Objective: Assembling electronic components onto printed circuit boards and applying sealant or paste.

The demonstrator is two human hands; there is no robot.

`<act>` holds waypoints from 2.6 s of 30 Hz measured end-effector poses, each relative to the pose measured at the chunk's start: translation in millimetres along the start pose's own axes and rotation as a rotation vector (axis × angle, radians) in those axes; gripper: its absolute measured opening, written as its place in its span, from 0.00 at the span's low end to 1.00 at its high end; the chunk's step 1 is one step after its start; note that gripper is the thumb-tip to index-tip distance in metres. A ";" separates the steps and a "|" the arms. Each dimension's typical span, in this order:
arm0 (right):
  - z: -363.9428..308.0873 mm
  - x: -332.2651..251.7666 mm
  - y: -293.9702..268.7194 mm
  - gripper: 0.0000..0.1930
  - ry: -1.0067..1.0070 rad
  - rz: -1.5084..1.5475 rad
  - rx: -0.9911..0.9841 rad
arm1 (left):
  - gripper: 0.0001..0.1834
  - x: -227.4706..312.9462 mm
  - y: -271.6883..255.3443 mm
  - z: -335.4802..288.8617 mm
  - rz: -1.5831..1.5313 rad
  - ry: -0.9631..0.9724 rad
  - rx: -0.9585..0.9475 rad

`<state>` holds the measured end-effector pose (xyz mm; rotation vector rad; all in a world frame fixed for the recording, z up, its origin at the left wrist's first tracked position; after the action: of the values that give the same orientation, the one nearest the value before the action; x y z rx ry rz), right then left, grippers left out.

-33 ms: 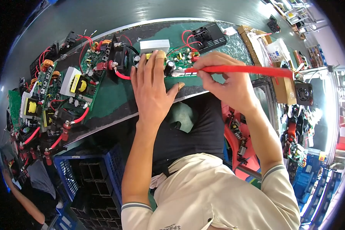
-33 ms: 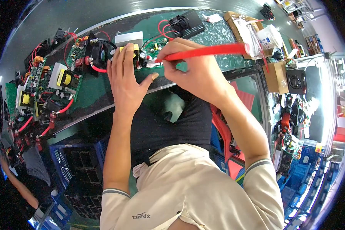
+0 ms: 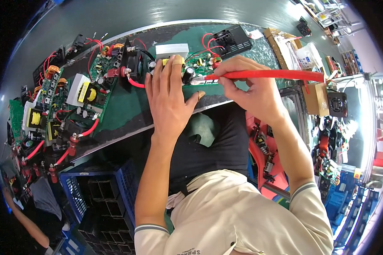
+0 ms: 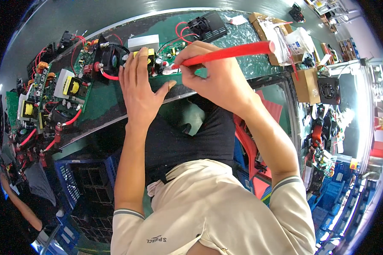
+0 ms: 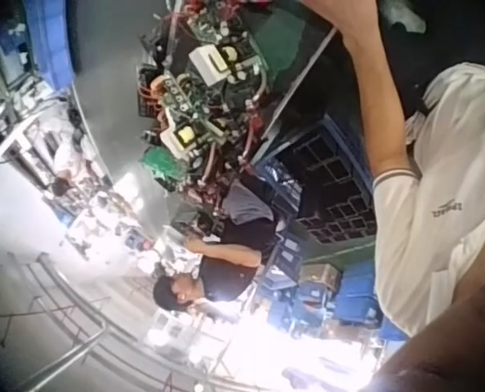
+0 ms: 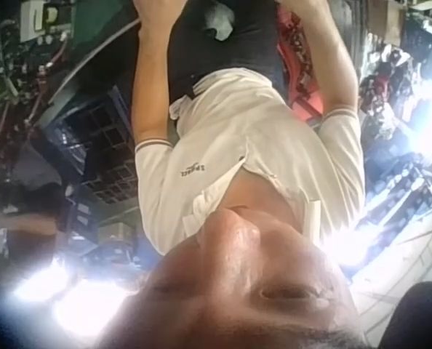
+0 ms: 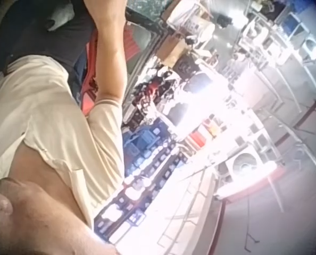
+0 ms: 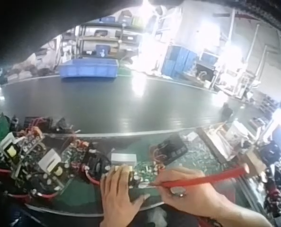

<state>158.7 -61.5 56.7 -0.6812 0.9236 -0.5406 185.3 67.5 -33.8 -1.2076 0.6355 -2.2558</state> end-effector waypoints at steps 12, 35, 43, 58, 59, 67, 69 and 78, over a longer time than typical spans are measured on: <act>-0.3 -11.8 -2.7 0.11 -0.061 -0.010 0.021 | 0.53 -1.9 -2.9 2.4 0.018 -0.039 -0.017; -206.3 154.8 -187.9 0.16 0.410 -0.453 0.739 | 0.58 -60.8 -54.1 95.5 0.225 -0.410 -0.283; -199.4 249.2 -192.4 0.17 0.387 -0.330 0.693 | 0.48 -18.9 -91.7 158.5 -0.368 -0.543 -0.190; -197.9 251.6 -194.5 0.17 0.491 -0.380 0.631 | 0.50 -233.5 -62.9 367.2 -0.279 -0.687 -0.170; -208.2 234.2 -209.8 0.17 0.492 -0.408 0.648 | 0.51 -252.9 -73.9 375.2 -0.041 -0.666 -0.110; -204.6 231.2 -191.8 0.21 0.324 -0.496 0.475 | 0.42 -164.0 -73.4 367.1 0.570 -0.015 -0.029; -198.9 225.5 -189.9 0.23 0.272 -0.565 0.437 | 0.37 -83.0 -70.4 329.4 0.469 0.034 -0.066; -198.6 221.5 -192.4 0.22 0.217 -0.509 0.383 | 0.34 -53.8 -129.5 213.5 0.373 -0.174 -0.103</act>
<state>74.0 -399.8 -5.6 -0.5097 0.8118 -1.2298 366.2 164.8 117.9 -1.2040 0.8394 -1.8084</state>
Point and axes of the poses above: each hand's wrist, its own z-axis towards the middle knuckle, its own y-axis out of the palm, x = y × z, the point moved 10 cm from there along z, towards the middle knuckle, and after that the axes turned 10 degrees about -y, right-handed, at the moved point
